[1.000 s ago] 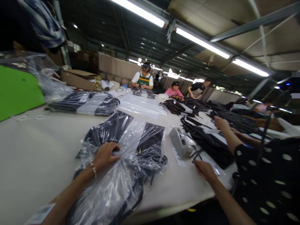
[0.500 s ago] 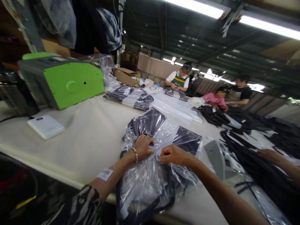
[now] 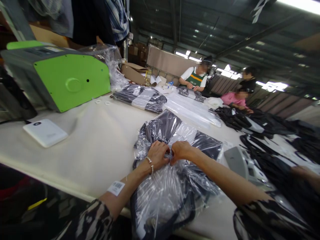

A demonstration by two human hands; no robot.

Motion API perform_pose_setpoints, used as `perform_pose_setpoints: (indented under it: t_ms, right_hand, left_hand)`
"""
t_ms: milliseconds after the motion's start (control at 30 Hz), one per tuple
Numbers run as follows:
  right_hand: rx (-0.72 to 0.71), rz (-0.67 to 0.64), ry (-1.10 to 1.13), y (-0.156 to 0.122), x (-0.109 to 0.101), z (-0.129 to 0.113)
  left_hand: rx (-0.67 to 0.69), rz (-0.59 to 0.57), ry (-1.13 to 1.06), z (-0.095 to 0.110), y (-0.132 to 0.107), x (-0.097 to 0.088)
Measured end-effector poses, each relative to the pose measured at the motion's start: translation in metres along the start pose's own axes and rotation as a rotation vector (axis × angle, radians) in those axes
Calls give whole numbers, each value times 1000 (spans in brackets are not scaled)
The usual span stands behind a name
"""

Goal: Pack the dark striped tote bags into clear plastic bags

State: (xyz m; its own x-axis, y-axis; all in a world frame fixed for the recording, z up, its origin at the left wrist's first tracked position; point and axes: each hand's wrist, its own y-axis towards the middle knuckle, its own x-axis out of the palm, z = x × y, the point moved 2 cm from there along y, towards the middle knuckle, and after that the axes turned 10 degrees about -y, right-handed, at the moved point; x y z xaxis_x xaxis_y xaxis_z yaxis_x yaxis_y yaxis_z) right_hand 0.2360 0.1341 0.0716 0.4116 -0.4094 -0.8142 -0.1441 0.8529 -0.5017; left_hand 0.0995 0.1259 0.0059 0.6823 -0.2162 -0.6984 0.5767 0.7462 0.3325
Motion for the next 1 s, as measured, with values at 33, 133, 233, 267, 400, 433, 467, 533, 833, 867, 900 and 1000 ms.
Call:
perform_pose_setpoints:
  t_ms: [33,133,233,267,400,433,467,533,833,867,900,1000]
  right_hand:
    - [39,44,25,-3,5,7]
    - [179,176,160,-19,25,31]
    - [321,364,338,-34,44,46]
    - [337,421,411,-37,50,46]
    - [301,522,623,-37,69,25]
    - [318,547,627,-37,72,21]
    - [349,583,618,-39,75,21]
    - [422,676,618,-49,80,35]
    - [1073,733,811,-221,171,208]
    - [1110,698,863,-233,182,220]
    - [1124,663,931,-240,193,228]
    - [1069,599,1160,-235,214,240]
  left_hand:
    - [7,7,-4,0,0,0]
    - [15,24,-10,0,0,1]
    - [8,30,-9,-1,1,0]
    - [8,27,-9,-2,1,0]
    - [11,4,4,-3,2,0]
    - [8,-2,13,-2,2,0]
    - [1,-9,22,-2,3,-1]
    - [-15,-25,40,-1,4,-2]
    - [1,-57,24,-1,8,-7]
    - [-3,-55,19,0,8,-7]
    - [-9,-56,16,0,8,-8]
    - [-23,-72,17,2,8,-8]
